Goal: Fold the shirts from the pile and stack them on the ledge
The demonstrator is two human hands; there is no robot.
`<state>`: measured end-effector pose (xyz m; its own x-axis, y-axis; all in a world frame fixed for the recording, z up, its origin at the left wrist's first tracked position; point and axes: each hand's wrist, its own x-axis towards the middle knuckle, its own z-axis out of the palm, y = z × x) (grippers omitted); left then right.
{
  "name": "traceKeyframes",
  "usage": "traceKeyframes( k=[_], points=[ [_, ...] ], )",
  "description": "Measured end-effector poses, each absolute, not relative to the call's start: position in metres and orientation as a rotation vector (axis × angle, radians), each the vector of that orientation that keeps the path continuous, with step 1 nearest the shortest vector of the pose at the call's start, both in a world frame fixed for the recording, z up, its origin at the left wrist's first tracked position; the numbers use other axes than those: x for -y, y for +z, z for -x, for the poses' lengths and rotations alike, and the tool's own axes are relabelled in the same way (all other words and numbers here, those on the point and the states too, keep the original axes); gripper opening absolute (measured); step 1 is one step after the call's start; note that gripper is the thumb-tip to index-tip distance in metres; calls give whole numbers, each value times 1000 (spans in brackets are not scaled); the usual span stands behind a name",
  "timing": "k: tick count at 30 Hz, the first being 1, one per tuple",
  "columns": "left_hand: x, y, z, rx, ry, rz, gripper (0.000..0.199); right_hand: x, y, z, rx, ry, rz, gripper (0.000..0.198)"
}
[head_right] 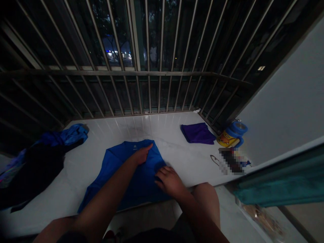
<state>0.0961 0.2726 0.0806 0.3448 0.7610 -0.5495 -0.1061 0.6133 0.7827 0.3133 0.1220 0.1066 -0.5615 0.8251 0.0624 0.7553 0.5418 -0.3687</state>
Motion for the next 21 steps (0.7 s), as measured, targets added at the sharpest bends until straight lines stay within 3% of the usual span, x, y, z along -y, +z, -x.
traceKeyframes(
  k=[3,5,8,11,17,21],
  points=[
    [-277,75,-102,-1140,619,-808,34,-119,102,-336,2326,368,1673,24],
    [-285,73,-106,-1217,619,-874,27,-123,98,-345,2236,367,1814,28],
    [-302,70,-113,-1336,640,-984,30,-128,94,-348,2224,432,1894,35],
    [-317,68,-122,-1399,680,-1092,33,-131,93,-344,2268,432,1955,26],
    [-334,62,-143,-1465,774,-1304,61,-129,97,-344,2229,203,2277,34],
    [-337,60,-150,-1442,799,-1494,52,-126,97,-347,2307,189,2143,53]
  ],
)
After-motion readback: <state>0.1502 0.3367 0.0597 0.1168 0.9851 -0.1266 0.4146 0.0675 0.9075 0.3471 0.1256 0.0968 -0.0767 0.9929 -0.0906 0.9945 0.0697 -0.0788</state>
